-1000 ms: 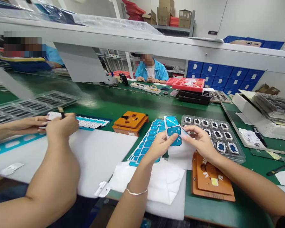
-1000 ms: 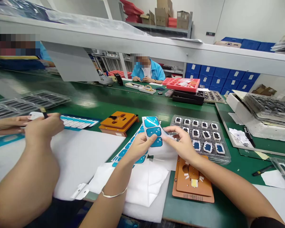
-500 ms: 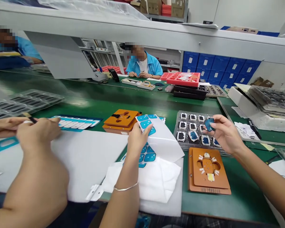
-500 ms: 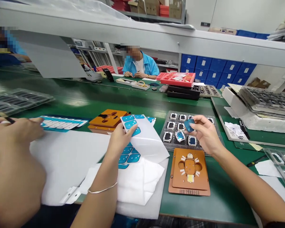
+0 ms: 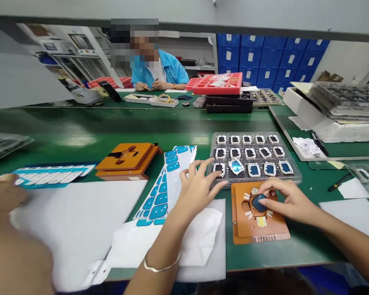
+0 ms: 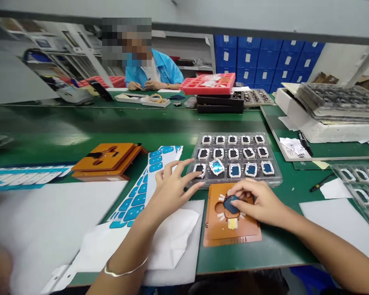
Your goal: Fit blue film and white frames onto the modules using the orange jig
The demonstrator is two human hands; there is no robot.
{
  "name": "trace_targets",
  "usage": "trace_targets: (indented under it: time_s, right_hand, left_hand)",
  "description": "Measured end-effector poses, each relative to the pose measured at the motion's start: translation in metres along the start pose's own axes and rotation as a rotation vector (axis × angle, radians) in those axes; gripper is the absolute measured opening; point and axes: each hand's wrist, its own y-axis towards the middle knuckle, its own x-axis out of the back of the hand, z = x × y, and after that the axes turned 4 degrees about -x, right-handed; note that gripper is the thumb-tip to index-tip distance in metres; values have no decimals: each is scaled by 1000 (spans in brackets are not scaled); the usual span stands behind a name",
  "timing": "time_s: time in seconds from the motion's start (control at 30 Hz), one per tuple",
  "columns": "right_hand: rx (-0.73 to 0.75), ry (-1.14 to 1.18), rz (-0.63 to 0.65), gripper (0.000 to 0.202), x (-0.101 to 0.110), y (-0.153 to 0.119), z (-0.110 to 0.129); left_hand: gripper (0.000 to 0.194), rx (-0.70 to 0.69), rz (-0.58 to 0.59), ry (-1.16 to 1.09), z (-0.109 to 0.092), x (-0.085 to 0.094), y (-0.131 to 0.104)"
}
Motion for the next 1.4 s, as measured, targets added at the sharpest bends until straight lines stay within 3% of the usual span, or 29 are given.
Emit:
trace_targets:
  time_s: [0.13,0.37,0.67,0.87,1.03,1.2,1.4]
  right_hand:
    - [32,-85,-37,7,-5,-1,-1]
    - [133,-189,-154,11,-11,-3,-5]
    - [69,-310,-180,19,-19,-3,-15]
    - [52,-288,-182,24,-19,-2,-14]
    - [190,-211,-207,22,-14,-2,-9]
    - [461,106,-61,13,-9,0,-4]
    - [361,-35,-124,20,12,5,-8]
  left_hand:
    - [25,-3,-12,-15,2,-2,0]
    - [15,-65,-171,-45,5,-4,0]
    - [14,-63,-256,-147,8,-5,-1]
    - [11,-222,-387,-237,-10,7,0]
    - [15,-396,-283,-518,-36,10,-7]
    - [11,-521,-149,-601,-49,6,-12]
    - [34,-573,-27,-523,-47,5,-9]
